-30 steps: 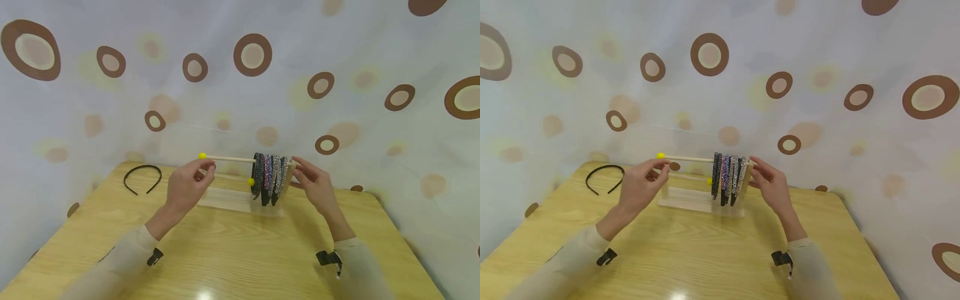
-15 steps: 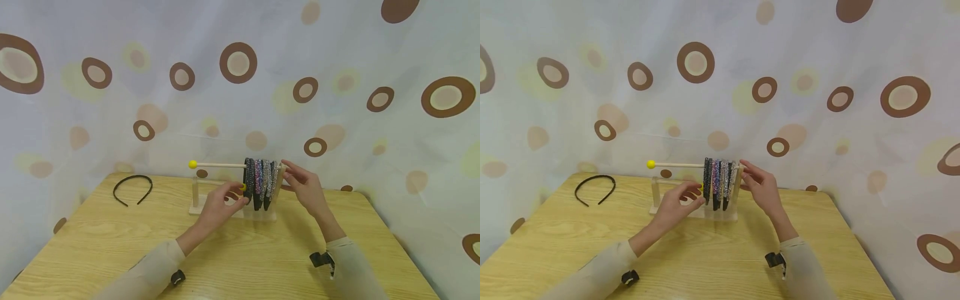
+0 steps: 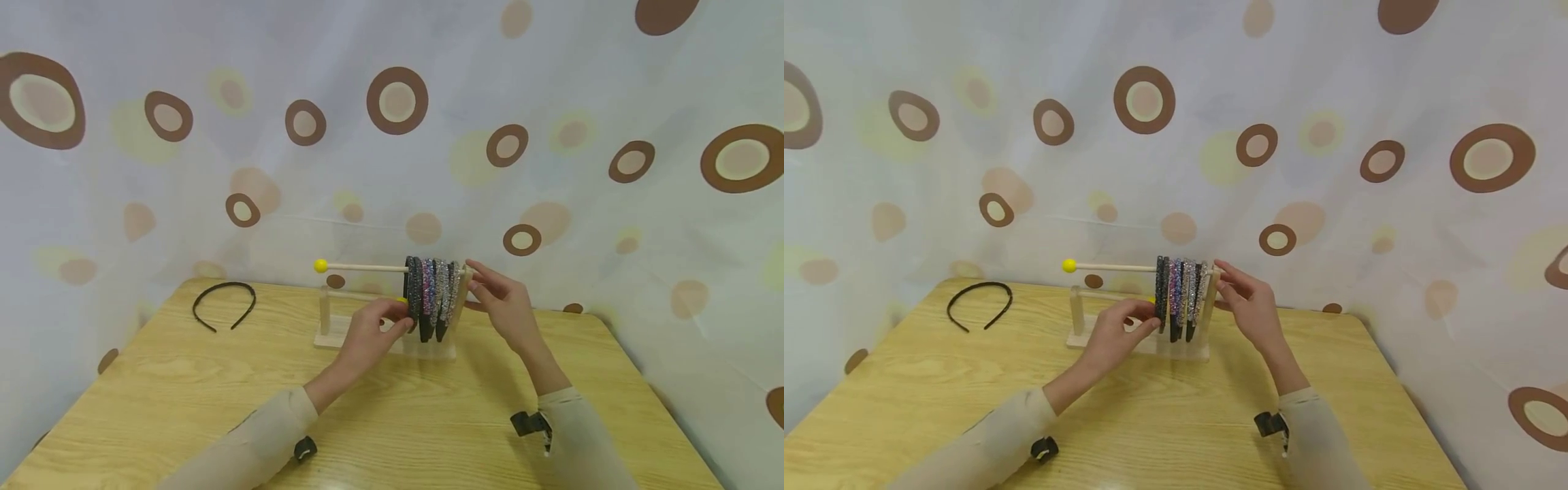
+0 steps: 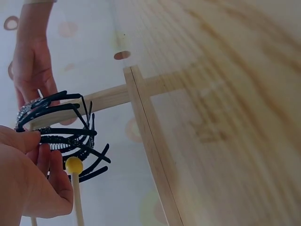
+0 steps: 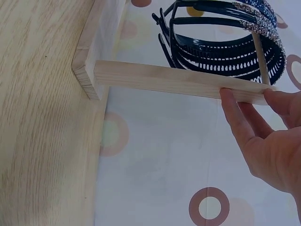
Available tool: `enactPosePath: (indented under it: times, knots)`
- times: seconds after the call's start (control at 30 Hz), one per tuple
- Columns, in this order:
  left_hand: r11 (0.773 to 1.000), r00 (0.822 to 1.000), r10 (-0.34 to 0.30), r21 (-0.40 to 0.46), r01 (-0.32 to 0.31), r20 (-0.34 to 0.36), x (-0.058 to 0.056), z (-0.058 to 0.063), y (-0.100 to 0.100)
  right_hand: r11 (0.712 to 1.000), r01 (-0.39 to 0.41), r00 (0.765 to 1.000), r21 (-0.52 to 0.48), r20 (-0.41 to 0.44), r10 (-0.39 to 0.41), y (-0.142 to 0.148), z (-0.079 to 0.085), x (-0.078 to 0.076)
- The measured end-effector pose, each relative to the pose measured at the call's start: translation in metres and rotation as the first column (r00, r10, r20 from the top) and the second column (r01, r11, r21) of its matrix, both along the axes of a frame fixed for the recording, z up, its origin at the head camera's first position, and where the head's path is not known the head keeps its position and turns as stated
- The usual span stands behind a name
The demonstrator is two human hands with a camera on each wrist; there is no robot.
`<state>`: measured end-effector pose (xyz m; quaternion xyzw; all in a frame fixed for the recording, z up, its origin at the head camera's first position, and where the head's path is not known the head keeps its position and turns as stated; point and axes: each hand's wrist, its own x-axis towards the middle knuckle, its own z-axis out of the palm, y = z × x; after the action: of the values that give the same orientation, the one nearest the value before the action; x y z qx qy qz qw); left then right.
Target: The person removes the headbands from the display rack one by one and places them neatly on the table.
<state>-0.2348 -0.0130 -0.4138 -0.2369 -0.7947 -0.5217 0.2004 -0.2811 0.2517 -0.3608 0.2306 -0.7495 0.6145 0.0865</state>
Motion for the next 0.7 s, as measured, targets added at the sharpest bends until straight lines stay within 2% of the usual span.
enactPosePath:
  times: [0.2, 0.47, 0.7]
  knots:
    - [1.0, 1.0, 0.018, -0.006, -0.018, 0.014, 0.003, 0.003, 0.0, 1.0, 0.003, 1.0, 0.016, -0.002, -0.003, 0.0, 0.001, 0.002]
    - [0.998, 0.998, 0.062, -0.014, -0.062, -0.026, 0.006, 0.01, -0.001, 1.0, 0.002, 1.0, 0.026, -0.013, -0.002, 0.0, 0.001, 0.002]
    - [0.994, 0.994, 0.105, -0.03, -0.105, -0.001, 0.01, 0.02, -0.005, 1.0, 0.005, 1.0, 0.03, -0.009, -0.004, 0.0, 0.002, 0.001]
